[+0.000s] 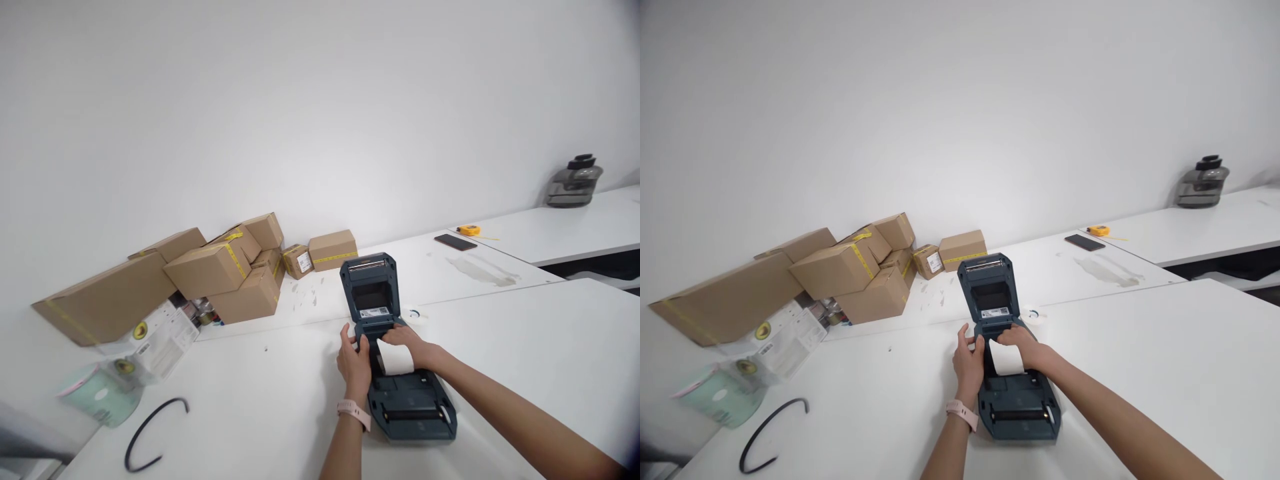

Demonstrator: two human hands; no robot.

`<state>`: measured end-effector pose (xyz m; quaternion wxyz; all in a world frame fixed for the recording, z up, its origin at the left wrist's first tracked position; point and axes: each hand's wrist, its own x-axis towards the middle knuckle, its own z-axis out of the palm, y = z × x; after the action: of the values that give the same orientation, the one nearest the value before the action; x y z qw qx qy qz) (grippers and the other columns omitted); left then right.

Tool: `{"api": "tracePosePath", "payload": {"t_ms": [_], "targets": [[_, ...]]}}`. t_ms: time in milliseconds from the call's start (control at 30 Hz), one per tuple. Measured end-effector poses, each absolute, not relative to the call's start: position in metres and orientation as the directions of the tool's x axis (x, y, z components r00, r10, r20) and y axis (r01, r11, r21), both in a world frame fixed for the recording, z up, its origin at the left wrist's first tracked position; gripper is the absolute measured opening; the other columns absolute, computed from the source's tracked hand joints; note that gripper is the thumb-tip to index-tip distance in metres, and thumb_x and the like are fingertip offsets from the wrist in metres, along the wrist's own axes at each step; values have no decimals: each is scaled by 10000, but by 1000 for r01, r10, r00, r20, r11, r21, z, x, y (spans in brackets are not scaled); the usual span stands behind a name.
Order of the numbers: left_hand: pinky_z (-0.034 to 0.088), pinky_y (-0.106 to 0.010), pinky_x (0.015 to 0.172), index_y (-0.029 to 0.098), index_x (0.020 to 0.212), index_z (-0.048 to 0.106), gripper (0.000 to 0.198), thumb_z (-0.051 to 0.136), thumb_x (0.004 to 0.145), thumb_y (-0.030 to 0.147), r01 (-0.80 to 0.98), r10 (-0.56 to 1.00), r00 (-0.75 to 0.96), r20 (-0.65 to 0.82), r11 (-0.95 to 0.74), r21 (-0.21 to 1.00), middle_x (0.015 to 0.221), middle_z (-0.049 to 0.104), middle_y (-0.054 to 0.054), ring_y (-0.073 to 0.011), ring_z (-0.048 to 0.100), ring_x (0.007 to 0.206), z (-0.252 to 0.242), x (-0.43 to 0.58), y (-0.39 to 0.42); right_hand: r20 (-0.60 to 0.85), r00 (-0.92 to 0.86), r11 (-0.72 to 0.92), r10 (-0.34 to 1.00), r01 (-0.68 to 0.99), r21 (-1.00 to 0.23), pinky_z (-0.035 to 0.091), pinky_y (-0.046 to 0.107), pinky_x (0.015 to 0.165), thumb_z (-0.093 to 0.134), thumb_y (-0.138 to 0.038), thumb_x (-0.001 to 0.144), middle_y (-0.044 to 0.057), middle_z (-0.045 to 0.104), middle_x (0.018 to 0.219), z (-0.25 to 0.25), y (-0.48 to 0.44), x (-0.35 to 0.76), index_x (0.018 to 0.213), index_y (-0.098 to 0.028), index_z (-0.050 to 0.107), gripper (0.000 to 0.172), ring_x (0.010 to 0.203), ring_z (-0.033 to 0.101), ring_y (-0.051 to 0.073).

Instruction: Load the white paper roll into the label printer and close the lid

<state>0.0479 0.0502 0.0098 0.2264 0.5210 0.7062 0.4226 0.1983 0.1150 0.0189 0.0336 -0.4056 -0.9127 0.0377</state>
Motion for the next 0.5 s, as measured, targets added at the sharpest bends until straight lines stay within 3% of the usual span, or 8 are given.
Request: {"api": "tracePosePath", "payload": {"t_ms": [267, 333, 500], "targets": [[467, -330, 823, 202, 1356, 484, 496, 465, 913, 423, 535, 925, -363, 114, 107, 838, 1106, 722, -93, -250, 672, 1013, 9, 48, 51, 112, -684, 691, 721, 722, -40, 427, 356, 790, 628, -172, 745, 127, 766, 729, 3, 118, 200, 645, -167, 709, 129, 708, 688, 249], [473, -337, 811, 197, 1350, 490, 493, 473, 907, 411, 535, 924, -367, 110, 113, 837, 1103, 726, -98, -255, 677, 998, 9, 48, 51, 132, -704, 714, 698, 698, -48, 416, 366, 820, 639, -185, 717, 133, 767, 762, 5, 113, 204, 700, -161, 724, 89, 753, 689, 265], [471, -350, 843, 185, 1362, 480, 479, 470, 909, 342, 568, 933, -336, 130, 91, 818, 1140, 715, -109, -258, 668, 1029, 9, 46, 50, 189, -730, 753, 657, 649, -111, 407, 380, 841, 636, -229, 713, 132, 764, 826, 11, 107, 210, 881, -161, 738, 208, 794, 683, 283]]}}
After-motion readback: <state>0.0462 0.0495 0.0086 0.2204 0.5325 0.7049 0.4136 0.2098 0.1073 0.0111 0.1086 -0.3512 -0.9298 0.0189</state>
